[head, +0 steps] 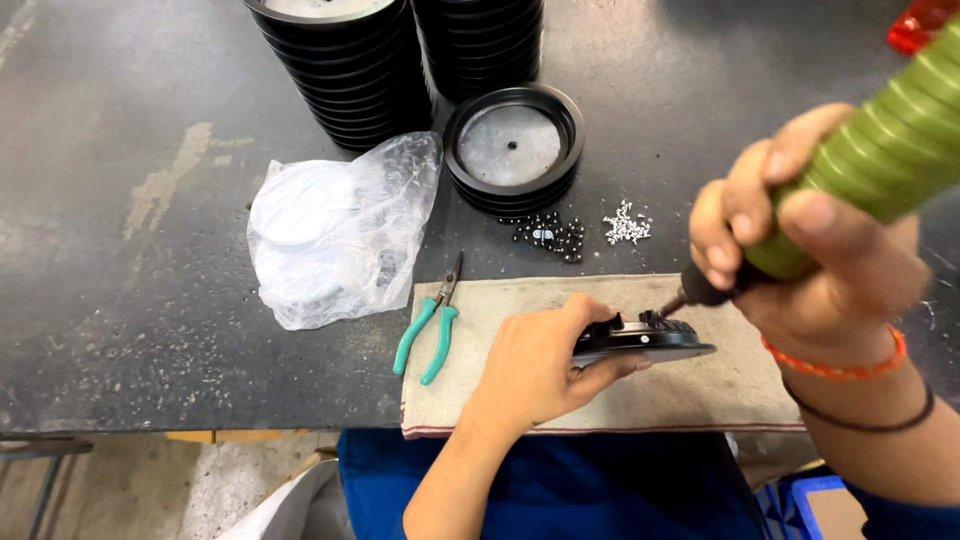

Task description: The person places a white diffuser disc into a black round light fixture housing, presses the parts together, and uses a green electric screwdriver to drive screws into the housing. They pick up screws from the table, handle a plastic bag, and set the assembled fixture down on the workbench.

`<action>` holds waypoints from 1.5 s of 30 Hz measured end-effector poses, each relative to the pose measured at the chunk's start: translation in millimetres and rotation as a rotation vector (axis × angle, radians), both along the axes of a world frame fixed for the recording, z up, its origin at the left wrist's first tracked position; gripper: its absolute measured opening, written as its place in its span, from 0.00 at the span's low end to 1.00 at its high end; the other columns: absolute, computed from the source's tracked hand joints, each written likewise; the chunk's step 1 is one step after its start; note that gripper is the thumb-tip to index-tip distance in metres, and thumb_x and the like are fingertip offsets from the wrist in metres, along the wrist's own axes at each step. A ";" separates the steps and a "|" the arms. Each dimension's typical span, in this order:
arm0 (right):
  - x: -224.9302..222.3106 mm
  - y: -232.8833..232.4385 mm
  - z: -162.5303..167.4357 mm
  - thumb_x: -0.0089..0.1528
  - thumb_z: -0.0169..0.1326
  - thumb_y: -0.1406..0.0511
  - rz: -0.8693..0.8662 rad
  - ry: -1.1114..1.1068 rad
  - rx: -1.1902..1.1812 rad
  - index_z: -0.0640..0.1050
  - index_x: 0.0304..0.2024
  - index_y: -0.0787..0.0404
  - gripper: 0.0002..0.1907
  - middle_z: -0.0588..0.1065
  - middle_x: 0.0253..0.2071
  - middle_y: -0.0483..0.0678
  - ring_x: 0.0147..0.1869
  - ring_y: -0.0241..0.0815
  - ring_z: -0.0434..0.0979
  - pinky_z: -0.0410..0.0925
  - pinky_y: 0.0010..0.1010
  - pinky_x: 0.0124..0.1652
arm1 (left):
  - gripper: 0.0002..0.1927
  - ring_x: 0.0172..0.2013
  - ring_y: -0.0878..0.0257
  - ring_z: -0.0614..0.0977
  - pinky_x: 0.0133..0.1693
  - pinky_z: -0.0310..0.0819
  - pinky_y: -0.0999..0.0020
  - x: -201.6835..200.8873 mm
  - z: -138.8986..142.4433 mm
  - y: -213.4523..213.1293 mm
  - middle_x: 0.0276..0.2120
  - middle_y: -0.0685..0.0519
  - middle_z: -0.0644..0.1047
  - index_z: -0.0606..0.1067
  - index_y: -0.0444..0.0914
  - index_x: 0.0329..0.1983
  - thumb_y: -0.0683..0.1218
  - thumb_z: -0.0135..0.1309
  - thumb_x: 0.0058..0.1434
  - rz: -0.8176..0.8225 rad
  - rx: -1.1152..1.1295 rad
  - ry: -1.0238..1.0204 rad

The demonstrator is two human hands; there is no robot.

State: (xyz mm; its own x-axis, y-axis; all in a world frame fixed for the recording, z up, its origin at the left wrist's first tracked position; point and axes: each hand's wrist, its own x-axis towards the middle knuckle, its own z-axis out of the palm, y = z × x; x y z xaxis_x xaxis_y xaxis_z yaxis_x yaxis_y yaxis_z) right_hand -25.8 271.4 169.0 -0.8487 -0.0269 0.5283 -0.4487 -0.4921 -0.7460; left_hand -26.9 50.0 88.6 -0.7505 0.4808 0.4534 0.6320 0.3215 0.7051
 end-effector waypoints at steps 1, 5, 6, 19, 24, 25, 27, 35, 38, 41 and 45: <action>5.5 1.3 -0.5 0.65 0.54 0.67 -0.012 -0.002 0.002 0.70 0.45 0.65 0.09 0.70 0.27 0.52 0.25 0.44 0.72 0.67 0.32 0.27 | 0.24 0.30 0.52 0.85 0.34 0.78 0.63 -0.4 0.1 0.0 0.30 0.49 0.82 0.74 0.38 0.45 0.57 0.69 0.55 0.002 -0.006 -0.009; 13.2 1.2 -1.9 0.58 0.57 0.67 -0.232 0.146 0.329 0.65 0.46 0.61 0.18 0.66 0.32 0.52 0.28 0.46 0.68 0.68 0.37 0.29 | 0.25 0.30 0.52 0.85 0.33 0.78 0.62 -0.6 0.5 0.6 0.30 0.49 0.82 0.74 0.38 0.45 0.57 0.69 0.55 0.006 -0.017 -0.012; 13.8 0.8 -2.0 0.59 0.56 0.67 -0.160 0.114 0.246 0.66 0.47 0.63 0.16 0.68 0.30 0.52 0.27 0.45 0.69 0.68 0.35 0.28 | 0.25 0.30 0.52 0.85 0.33 0.78 0.62 -0.6 0.6 0.8 0.30 0.49 0.82 0.74 0.38 0.45 0.57 0.69 0.55 0.006 -0.018 -0.005; 12.3 -1.7 -7.9 0.63 0.53 0.69 0.031 0.065 0.087 0.69 0.48 0.66 0.12 0.71 0.27 0.53 0.25 0.44 0.72 0.70 0.33 0.27 | 0.24 0.30 0.53 0.86 0.33 0.78 0.63 -0.7 3.7 2.2 0.30 0.50 0.82 0.74 0.39 0.44 0.57 0.69 0.54 0.003 -0.019 -0.023; 13.2 -6.8 -10.4 0.61 0.53 0.71 -0.060 0.080 0.179 0.68 0.46 0.65 0.12 0.69 0.29 0.52 0.25 0.42 0.69 0.69 0.34 0.29 | 0.23 0.31 0.51 0.85 0.34 0.78 0.62 -3.4 2.1 2.4 0.30 0.49 0.82 0.75 0.39 0.44 0.56 0.69 0.54 0.016 -0.010 0.001; 12.8 -7.8 -11.3 0.62 0.53 0.71 -0.030 0.066 0.142 0.68 0.46 0.65 0.12 0.70 0.28 0.52 0.24 0.41 0.70 0.69 0.33 0.29 | 0.23 0.31 0.52 0.85 0.34 0.78 0.62 -3.9 1.3 2.1 0.30 0.49 0.82 0.75 0.39 0.44 0.56 0.69 0.54 0.012 -0.011 -0.003; 12.1 -8.7 -12.1 0.62 0.54 0.71 0.041 0.048 0.088 0.68 0.46 0.66 0.12 0.70 0.27 0.52 0.25 0.41 0.71 0.70 0.32 0.29 | 0.23 0.31 0.52 0.85 0.34 0.78 0.62 -4.4 -0.1 1.6 0.31 0.49 0.82 0.75 0.39 0.44 0.56 0.69 0.55 0.007 -0.010 -0.010; 2.2 -16.9 -3.5 0.64 0.56 0.70 0.135 0.002 0.042 0.70 0.46 0.66 0.11 0.71 0.26 0.53 0.26 0.42 0.71 0.67 0.31 0.29 | 0.25 0.30 0.51 0.85 0.34 0.78 0.61 -3.6 -0.6 -0.3 0.29 0.50 0.81 0.75 0.39 0.45 0.58 0.69 0.54 0.034 -0.004 0.008; 0.2 -18.7 5.7 0.63 0.58 0.66 0.128 0.021 0.028 0.71 0.47 0.67 0.14 0.72 0.28 0.54 0.28 0.45 0.74 0.69 0.32 0.29 | 0.25 0.30 0.52 0.85 0.34 0.78 0.61 -1.3 -4.4 -1.7 0.29 0.50 0.82 0.75 0.39 0.46 0.58 0.69 0.53 0.058 -0.014 0.009; 0.2 -10.8 6.2 0.63 0.59 0.63 0.075 0.070 0.038 0.72 0.49 0.68 0.18 0.75 0.32 0.56 0.33 0.49 0.77 0.72 0.34 0.32 | 0.26 0.34 0.53 0.86 0.37 0.79 0.63 1.2 -18.4 -7.8 0.35 0.48 0.83 0.77 0.39 0.52 0.56 0.68 0.55 0.066 0.053 0.086; 0.4 7.8 -33.4 0.63 0.60 0.63 -0.020 0.095 0.121 0.72 0.54 0.69 0.21 0.76 0.41 0.58 0.44 0.49 0.79 0.73 0.37 0.45 | 0.25 0.41 0.56 0.88 0.44 0.82 0.66 2.1 -54.4 -26.8 0.42 0.48 0.84 0.77 0.39 0.55 0.51 0.69 0.57 0.085 0.266 0.118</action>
